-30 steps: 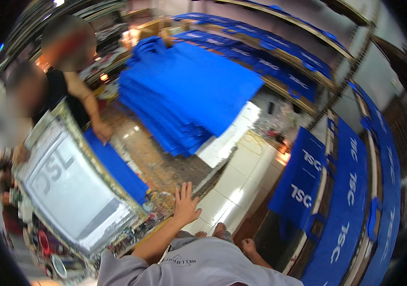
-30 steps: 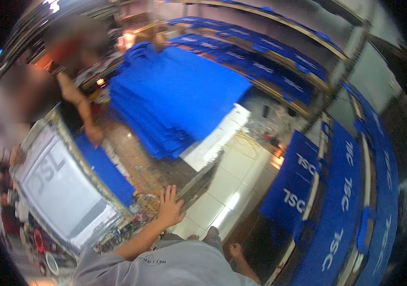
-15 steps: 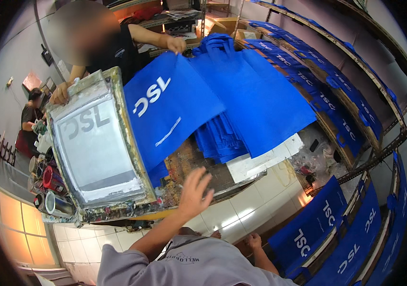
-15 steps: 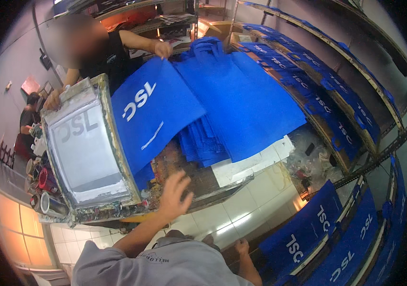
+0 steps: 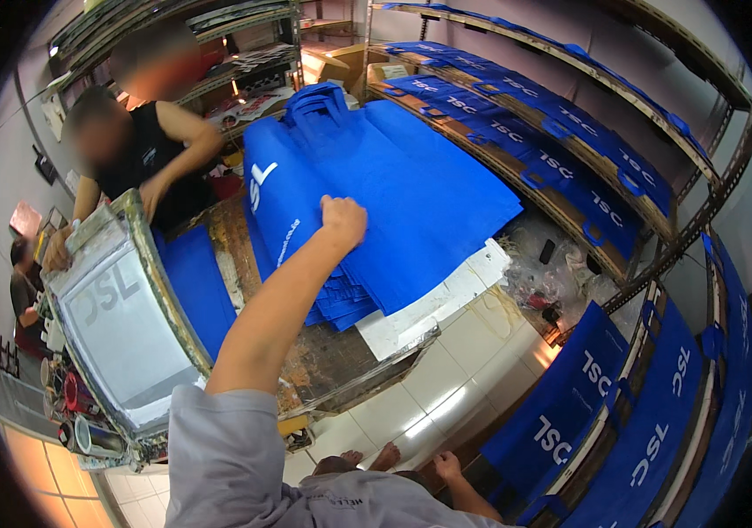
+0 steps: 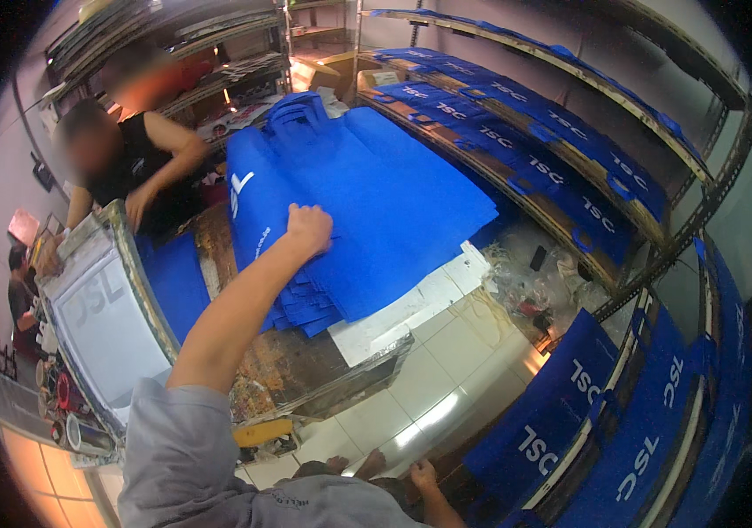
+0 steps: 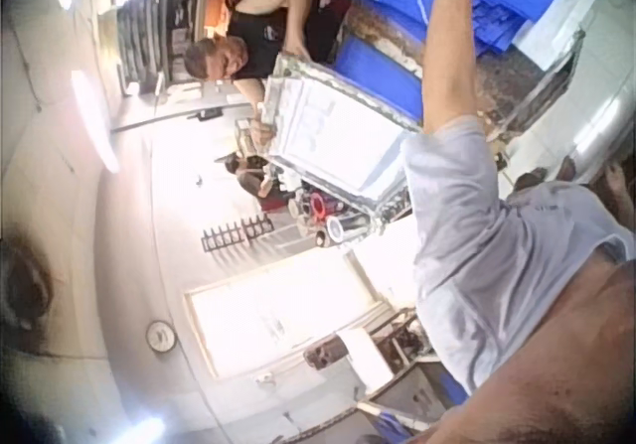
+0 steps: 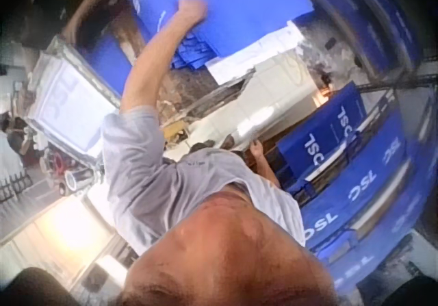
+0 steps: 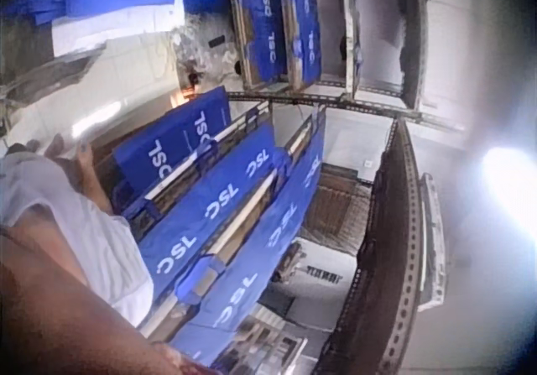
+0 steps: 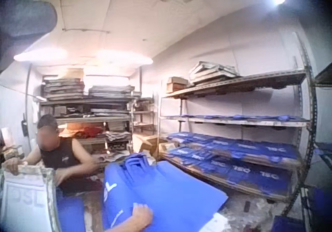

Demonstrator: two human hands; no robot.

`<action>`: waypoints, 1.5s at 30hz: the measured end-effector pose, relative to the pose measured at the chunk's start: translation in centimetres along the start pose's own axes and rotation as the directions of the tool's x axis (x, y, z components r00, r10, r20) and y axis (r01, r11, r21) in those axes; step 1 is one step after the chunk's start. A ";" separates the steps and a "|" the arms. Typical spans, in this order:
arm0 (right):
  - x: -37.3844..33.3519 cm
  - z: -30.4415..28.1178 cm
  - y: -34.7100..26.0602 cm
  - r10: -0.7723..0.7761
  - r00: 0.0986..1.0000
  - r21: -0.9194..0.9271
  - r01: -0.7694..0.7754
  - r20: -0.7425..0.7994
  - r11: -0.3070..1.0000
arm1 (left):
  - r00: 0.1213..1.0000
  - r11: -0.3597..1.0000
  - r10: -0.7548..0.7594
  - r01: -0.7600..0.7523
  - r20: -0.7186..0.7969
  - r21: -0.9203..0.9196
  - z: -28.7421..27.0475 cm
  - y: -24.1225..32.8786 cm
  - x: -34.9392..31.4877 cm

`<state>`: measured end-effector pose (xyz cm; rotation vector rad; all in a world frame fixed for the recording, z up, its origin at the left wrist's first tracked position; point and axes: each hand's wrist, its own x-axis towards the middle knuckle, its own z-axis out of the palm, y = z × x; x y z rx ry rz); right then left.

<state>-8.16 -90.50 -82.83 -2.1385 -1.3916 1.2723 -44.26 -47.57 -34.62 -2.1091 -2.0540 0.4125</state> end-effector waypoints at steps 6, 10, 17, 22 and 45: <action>-2.6 0.0 6.4 0.275 0.961 0.149 -0.277 0.033 0.949 | 0.998 0.995 0.064 -0.064 0.006 0.078 3.5 0.4 3.1; 0.1 1.5 12.3 0.201 0.979 0.244 -0.188 -0.030 0.951 | 0.952 0.992 0.116 -0.094 -0.285 0.088 -0.2 -1.2 2.6; -0.2 -0.3 -3.2 -0.095 0.994 0.230 0.104 -0.050 0.968 | 0.676 0.946 -0.084 -0.178 -0.732 -0.273 -15.7 -10.1 -6.6; -5.3 -3.6 -23.0 -0.382 0.883 0.549 0.182 0.273 0.815 | 0.651 0.608 0.087 -0.634 -0.754 -0.478 -25.0 -13.0 -14.0; -44.9 -1.7 -30.9 0.165 -0.079 0.075 0.650 -0.983 0.756 | 0.544 -0.625 0.365 -0.459 -0.755 -0.632 -19.7 -2.4 -27.6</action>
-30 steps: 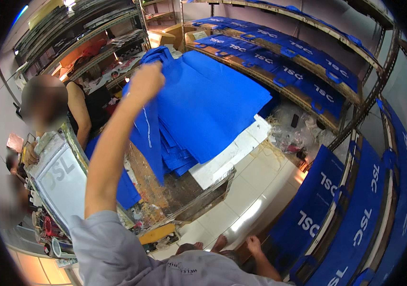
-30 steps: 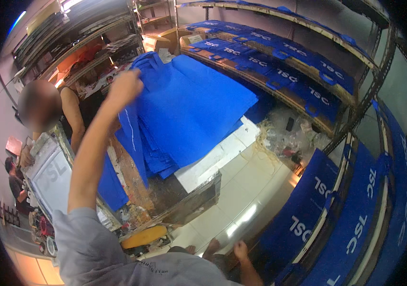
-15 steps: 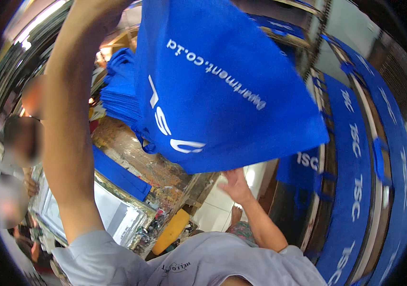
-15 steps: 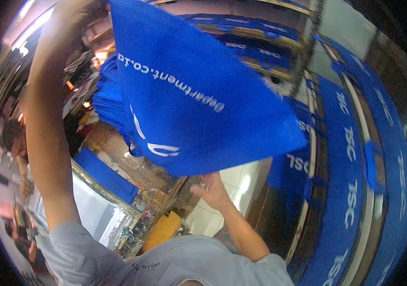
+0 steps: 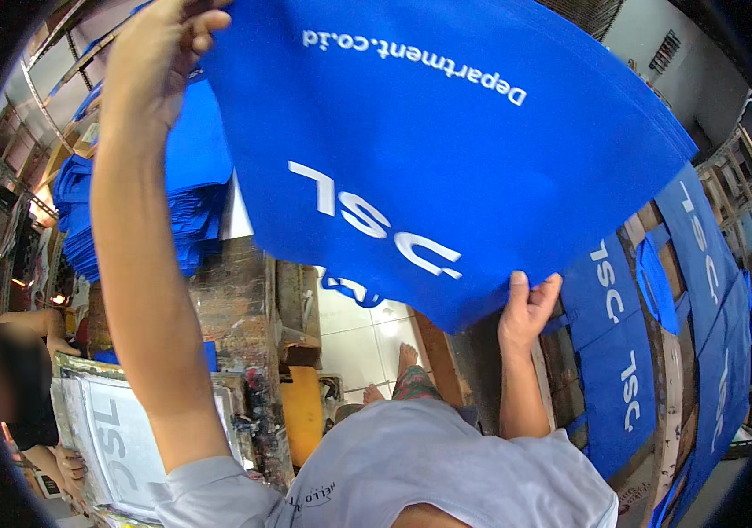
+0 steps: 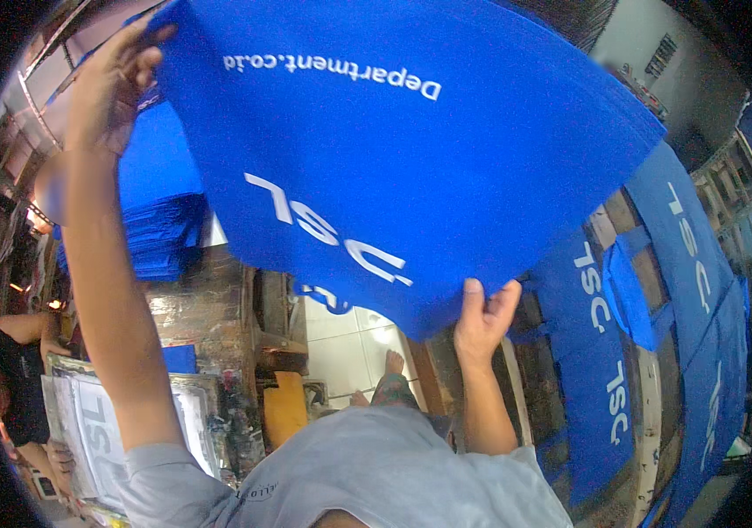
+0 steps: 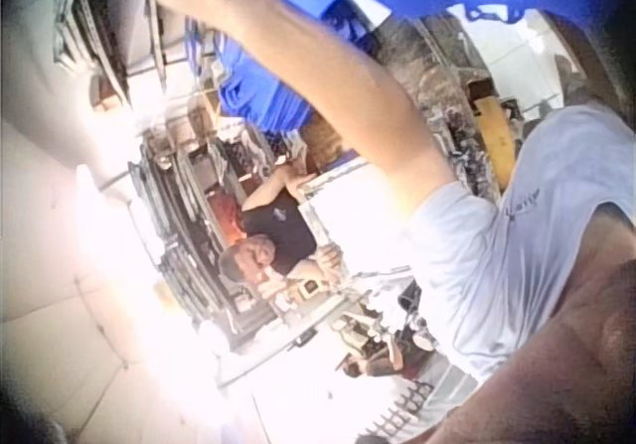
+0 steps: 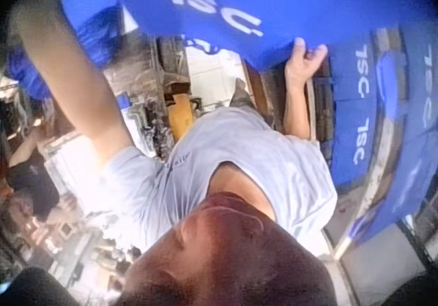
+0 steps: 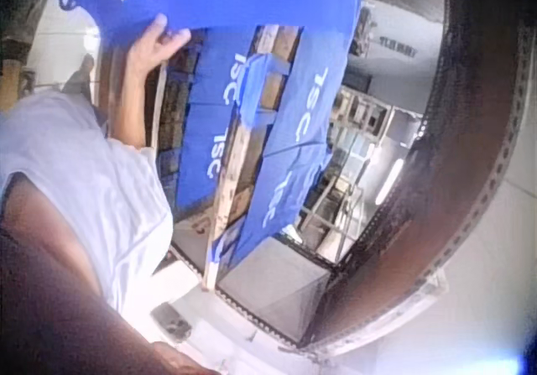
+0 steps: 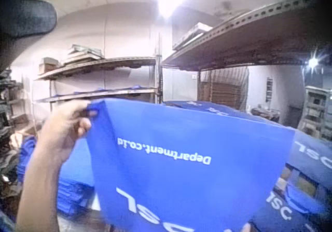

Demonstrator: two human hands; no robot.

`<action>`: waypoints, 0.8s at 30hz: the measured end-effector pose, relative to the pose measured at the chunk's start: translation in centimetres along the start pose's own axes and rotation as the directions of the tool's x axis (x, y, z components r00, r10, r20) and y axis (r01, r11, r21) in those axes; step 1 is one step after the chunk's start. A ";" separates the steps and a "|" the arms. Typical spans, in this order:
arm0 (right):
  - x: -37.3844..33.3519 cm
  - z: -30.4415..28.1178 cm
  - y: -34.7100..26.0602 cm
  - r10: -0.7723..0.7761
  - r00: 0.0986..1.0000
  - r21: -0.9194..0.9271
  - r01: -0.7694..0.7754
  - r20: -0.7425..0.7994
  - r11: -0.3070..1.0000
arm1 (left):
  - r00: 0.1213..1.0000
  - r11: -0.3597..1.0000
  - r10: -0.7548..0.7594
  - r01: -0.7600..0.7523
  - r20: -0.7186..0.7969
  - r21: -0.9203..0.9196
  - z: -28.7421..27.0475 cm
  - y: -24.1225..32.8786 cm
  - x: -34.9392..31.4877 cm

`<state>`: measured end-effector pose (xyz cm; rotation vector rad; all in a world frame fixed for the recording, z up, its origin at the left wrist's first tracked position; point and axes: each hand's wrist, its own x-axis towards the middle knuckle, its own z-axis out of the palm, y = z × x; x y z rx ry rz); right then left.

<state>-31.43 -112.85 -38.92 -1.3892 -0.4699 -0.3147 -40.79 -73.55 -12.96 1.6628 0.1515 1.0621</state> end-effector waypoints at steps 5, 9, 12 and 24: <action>-1.7 -4.7 2.1 0.089 0.994 -0.096 -0.082 0.062 0.992 | 0.973 0.971 -0.192 0.207 -0.130 0.119 3.1 -7.8 -5.1; -5.9 -6.8 6.6 0.255 0.964 -0.310 -0.220 0.074 0.925 | 0.866 0.877 -0.382 0.450 -0.323 0.168 3.9 -19.9 -12.8; -8.7 -7.8 9.2 0.195 0.979 -0.465 -0.148 0.056 0.873 | 0.760 0.774 -0.500 0.607 -0.415 0.180 3.5 -28.9 -19.8; -8.2 -15.4 27.7 0.478 0.868 -0.841 -0.153 0.137 0.519 | 0.813 0.354 -0.543 0.449 -0.210 0.821 8.7 -51.2 -34.0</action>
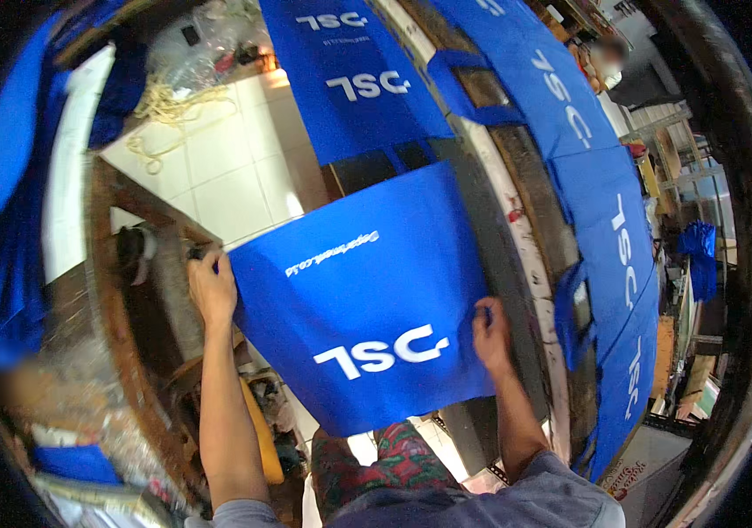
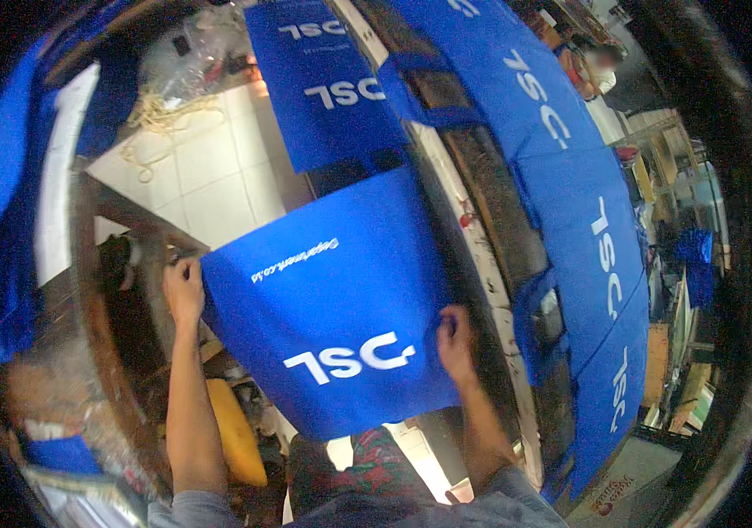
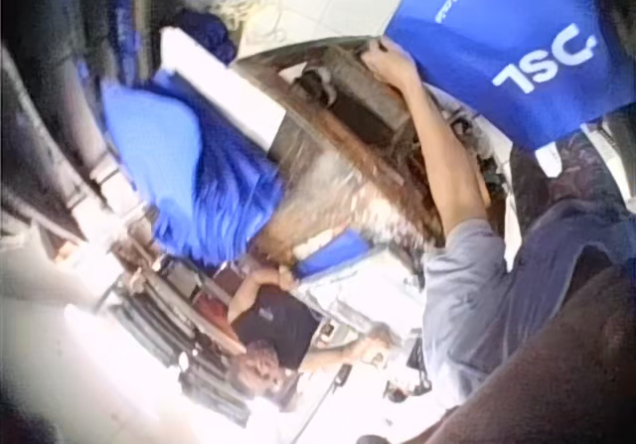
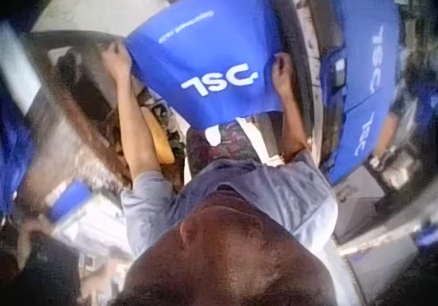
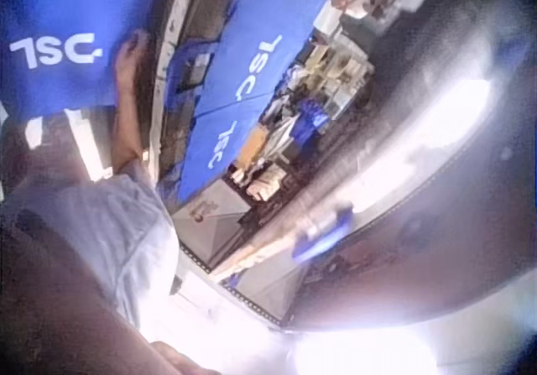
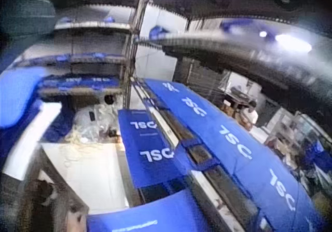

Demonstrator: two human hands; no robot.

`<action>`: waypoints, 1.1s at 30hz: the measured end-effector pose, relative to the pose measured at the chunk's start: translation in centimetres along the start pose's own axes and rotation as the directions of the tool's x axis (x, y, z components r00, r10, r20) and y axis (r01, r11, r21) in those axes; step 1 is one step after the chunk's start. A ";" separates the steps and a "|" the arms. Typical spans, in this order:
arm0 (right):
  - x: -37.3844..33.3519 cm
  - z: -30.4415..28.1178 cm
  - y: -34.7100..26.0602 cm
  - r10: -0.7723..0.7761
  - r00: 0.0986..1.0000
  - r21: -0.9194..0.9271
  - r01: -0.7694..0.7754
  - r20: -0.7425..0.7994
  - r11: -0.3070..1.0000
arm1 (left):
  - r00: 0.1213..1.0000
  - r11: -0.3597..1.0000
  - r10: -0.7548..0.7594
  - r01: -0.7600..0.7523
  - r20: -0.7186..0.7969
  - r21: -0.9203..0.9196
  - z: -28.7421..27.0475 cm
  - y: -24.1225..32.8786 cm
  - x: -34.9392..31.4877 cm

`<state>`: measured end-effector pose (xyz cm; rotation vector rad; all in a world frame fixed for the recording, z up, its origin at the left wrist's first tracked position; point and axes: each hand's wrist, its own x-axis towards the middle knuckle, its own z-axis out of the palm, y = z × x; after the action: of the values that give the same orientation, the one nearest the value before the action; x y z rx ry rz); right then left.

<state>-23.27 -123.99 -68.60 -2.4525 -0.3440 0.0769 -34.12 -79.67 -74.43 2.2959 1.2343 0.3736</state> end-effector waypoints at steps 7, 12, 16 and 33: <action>19.6 -1.3 17.1 -0.162 0.951 -0.509 0.004 -0.265 0.861 | 0.874 0.800 0.484 -0.466 -0.053 -0.378 12.3 11.9 8.0; 33.6 -0.4 26.1 -0.312 0.947 -0.660 0.183 -0.081 0.729 | 0.876 0.695 0.460 -0.251 0.149 -0.674 20.8 14.9 11.0; 39.6 -0.5 30.2 -0.162 0.987 -0.599 0.141 0.020 0.788 | 0.867 0.635 0.491 -0.288 0.087 -0.716 25.1 15.5 12.2; 39.2 -6.0 36.8 0.005 0.909 -0.633 -0.294 -0.416 0.716 | 0.561 0.287 0.814 -0.165 0.150 -0.944 33.7 15.5 -0.4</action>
<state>23.64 -144.94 -85.46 -3.1416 0.0370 -0.5691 -8.02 -97.28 -94.11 1.5342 -0.2237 0.2936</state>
